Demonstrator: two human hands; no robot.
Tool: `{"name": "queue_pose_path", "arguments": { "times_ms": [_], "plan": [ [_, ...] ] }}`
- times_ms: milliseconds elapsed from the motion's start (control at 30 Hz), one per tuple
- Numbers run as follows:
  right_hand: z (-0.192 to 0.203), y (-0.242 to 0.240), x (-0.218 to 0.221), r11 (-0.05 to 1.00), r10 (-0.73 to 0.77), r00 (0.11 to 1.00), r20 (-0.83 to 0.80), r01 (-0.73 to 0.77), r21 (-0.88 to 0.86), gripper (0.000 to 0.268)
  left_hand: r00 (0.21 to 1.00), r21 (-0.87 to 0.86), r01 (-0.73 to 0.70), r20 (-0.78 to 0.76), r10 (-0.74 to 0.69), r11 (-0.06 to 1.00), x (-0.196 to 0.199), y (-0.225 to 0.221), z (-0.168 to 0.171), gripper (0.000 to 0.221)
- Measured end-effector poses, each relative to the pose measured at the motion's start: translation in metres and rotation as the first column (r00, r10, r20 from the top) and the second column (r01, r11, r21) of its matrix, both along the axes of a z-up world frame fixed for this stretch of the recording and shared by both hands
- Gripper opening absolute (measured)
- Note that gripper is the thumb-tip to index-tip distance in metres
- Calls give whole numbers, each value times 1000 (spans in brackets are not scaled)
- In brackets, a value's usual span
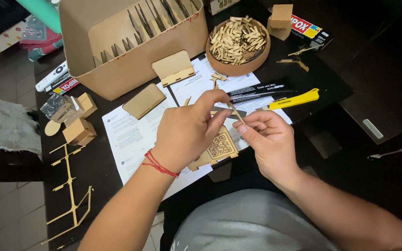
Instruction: Assembling laser-cut wooden boxes by applying glue and fitting panels and pegs together.
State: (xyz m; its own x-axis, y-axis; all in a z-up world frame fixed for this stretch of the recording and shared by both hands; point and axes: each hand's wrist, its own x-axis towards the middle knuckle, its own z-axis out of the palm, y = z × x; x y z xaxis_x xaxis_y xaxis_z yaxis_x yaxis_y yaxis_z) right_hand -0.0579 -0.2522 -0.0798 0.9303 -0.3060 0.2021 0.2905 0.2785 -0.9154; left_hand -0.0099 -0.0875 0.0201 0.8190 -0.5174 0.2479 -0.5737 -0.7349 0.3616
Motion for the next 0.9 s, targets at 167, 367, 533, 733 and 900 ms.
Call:
{"name": "queue_pose_path", "arguments": {
  "times_ms": [167, 367, 533, 733, 900],
  "plan": [
    [1, 1, -1, 1000, -4, 1000, -7, 4, -16, 19, 1000, 2, 6, 22, -6, 1000, 0, 1, 0, 18],
    [-1, 3, -3, 1000, -6, 1000, 0, 6, 0, 20, 999, -29, 10, 50, -9, 1000, -1, 2, -3, 18],
    [-1, 4, -3, 1000, -2, 1000, 7, 2, 0, 20, 998, -22, 14, 62, -12, 1000, 0, 3, -6, 19],
    [0, 4, -4, 1000, 7, 1000, -3, -7, -13, 19, 1000, -25, 12, 19, -12, 1000, -1, 3, -2, 17],
    [-4, 2, -3, 1000, 1, 1000, -13, -2, -19, 20, 1000, 2, 7, -11, -7, 1000, 2, 6, -3, 18]
  ]
}}
